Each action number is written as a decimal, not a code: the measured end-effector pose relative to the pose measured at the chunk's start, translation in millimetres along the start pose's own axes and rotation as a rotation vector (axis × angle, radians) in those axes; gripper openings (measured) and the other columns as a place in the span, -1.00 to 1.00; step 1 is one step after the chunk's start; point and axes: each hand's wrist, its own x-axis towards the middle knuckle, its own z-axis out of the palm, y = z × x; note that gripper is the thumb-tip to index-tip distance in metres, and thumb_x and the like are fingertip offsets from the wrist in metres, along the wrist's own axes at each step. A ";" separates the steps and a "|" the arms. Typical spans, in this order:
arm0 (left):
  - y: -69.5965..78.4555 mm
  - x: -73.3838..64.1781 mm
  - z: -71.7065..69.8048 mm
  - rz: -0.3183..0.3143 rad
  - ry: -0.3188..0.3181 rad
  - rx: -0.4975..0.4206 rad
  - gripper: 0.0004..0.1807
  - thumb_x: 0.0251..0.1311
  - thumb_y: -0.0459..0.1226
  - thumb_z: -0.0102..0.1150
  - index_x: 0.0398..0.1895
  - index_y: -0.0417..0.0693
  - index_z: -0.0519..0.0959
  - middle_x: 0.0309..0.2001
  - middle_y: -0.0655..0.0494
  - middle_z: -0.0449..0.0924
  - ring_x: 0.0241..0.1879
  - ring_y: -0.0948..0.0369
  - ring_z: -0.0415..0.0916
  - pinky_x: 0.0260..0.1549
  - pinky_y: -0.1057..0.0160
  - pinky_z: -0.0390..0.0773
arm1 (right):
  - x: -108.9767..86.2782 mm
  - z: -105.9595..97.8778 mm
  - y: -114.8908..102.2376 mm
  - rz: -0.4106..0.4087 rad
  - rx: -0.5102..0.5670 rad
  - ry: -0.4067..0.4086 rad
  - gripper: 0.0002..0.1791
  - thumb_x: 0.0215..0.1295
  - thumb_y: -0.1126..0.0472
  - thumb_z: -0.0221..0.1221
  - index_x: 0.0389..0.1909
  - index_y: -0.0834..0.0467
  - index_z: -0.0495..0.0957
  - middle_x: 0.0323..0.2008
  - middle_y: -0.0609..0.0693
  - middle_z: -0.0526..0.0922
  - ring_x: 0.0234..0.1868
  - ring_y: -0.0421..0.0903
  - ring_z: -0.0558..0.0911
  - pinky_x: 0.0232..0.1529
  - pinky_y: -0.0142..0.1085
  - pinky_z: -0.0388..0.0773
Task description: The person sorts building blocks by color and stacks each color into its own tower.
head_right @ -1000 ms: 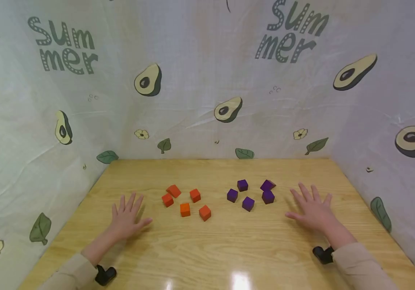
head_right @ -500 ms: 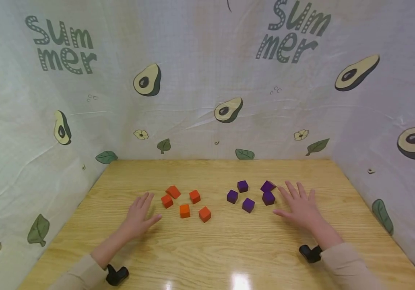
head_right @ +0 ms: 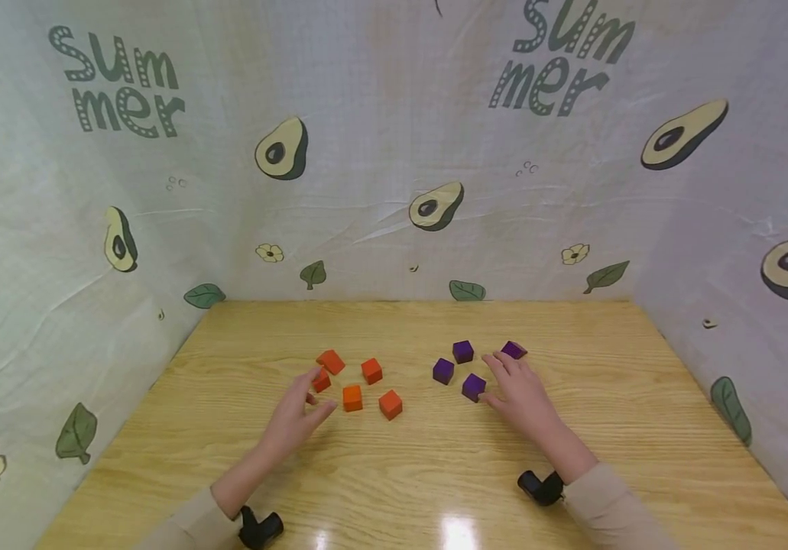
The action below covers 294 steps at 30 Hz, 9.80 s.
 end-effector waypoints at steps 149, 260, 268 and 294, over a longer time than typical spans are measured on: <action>-12.0 40.1 27.1 -0.132 -0.321 0.135 -0.64 0.10 -0.24 0.23 -0.04 -0.19 0.51 -0.10 -0.02 0.56 -0.11 0.09 0.49 -0.12 0.08 0.46 | 62.8 70.5 -88.9 0.063 0.374 -0.382 -0.68 0.22 0.14 0.17 -0.06 0.21 0.51 -0.19 0.07 0.63 -0.39 -0.21 0.50 -0.32 -0.32 0.45; -52.3 59.3 -9.1 -0.303 -0.177 0.135 -0.44 0.05 -0.23 0.29 0.10 -0.32 0.43 0.04 -0.18 0.47 0.03 -0.05 0.42 -0.03 0.01 0.41 | 64.3 72.1 -89.3 0.112 0.388 -0.392 -0.69 0.22 0.11 0.18 -0.07 0.18 0.51 -0.21 0.01 0.62 -0.42 -0.23 0.45 -0.35 -0.35 0.42; -53.5 59.7 -4.0 -0.287 -0.164 0.169 -0.60 0.08 -0.24 0.24 -0.03 -0.27 0.51 -0.05 -0.16 0.53 -0.11 0.02 0.48 -0.14 0.05 0.46 | 64.1 72.5 -89.2 0.102 0.383 -0.384 -0.69 0.21 0.11 0.18 -0.08 0.18 0.52 -0.19 0.03 0.62 -0.39 -0.22 0.48 -0.32 -0.32 0.43; -51.8 57.0 -4.6 -0.307 -0.155 0.173 -0.62 0.10 -0.23 0.23 -0.03 -0.24 0.52 -0.05 -0.11 0.54 -0.11 0.05 0.49 -0.14 0.06 0.46 | 61.0 72.4 -89.9 0.162 0.445 -0.375 -0.66 0.11 0.17 0.27 -0.10 0.19 0.50 -0.18 0.03 0.60 -0.21 -0.10 0.54 -0.14 -0.20 0.46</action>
